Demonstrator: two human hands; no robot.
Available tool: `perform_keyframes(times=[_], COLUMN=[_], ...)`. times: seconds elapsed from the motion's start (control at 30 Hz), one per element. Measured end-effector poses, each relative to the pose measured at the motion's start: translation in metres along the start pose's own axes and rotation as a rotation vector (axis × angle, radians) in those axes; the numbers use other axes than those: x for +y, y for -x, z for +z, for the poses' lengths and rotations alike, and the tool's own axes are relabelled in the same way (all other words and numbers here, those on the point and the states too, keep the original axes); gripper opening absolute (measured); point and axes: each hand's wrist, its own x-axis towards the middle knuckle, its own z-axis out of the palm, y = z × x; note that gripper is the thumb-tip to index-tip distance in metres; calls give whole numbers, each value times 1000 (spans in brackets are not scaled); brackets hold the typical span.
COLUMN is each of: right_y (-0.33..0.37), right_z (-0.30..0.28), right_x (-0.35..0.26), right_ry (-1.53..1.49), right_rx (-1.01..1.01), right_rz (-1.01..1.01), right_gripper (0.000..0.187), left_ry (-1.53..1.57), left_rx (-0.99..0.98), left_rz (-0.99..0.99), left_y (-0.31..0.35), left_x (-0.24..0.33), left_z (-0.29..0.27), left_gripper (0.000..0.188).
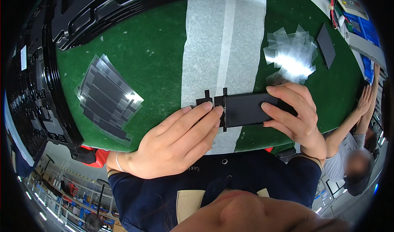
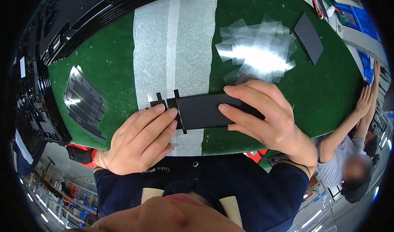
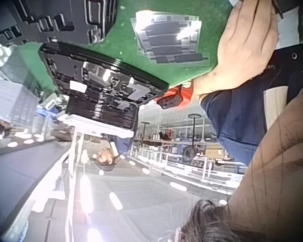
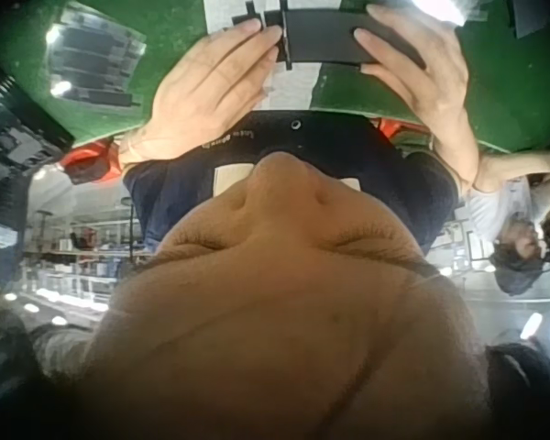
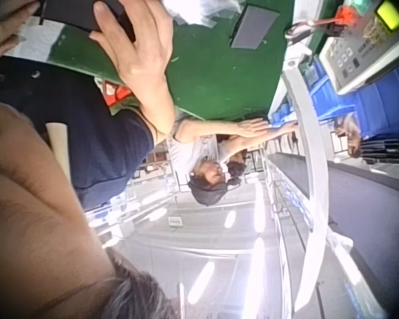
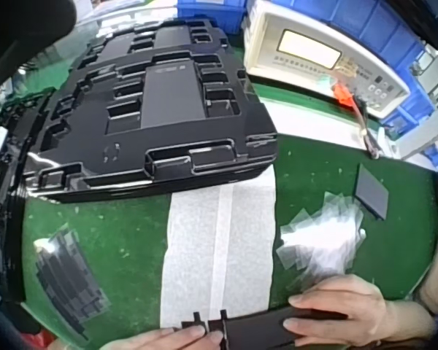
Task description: The worker is applying adhesive strips and assembling small black electronic component cases on a production line.
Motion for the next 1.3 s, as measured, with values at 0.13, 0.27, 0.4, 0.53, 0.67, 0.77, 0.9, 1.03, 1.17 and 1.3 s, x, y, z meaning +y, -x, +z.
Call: perform_keyframes(times=[0.13, 0.27, 0.4, 0.53, 0.67, 0.77, 0.9, 1.03, 1.17, 1.3], right_y=[-1, -1, -1, -1, -1, -5, 4, 6, 14, 20], right_z=[-1, -1, -1, 0, -1, -2, -5, -5, 8, 40], right_x=[-1, -1, -3, -2, -6, -11, -25, -27, -42, -58], right_ry=[11, 17, 21, 23, 37, 30, -208, -366, -503, -699], right_rx=[-9, -3, -5, -2, -7, 13, -46, -128, 29, 430], right_rz=[18, 17, 28, 24, 40, 53, 282, 120, 176, 63], right_gripper=[44, 44, 44, 45, 44, 42, 31, 24, 16, 17], left_ry=[-28, 21, 31, 16, 19, 32, -119, -110, 183, 817], left_rx=[22, -1, 20, 35, 33, 71, 253, 432, 785, 838], left_rz=[-26, 26, 3, -45, -14, -5, 138, 122, -140, -147], left_y=[-3, 0, 0, -1, -2, -1, 7, 13, 20, 19], left_x=[1, -3, -2, 2, -1, 0, 7, 10, 21, 31], left_z=[1, 1, 3, 3, 1, 2, 1, 3, 15, 42], left_gripper=[17, 44, 36, 20, 21, 23, 23, 27, 19, 33])
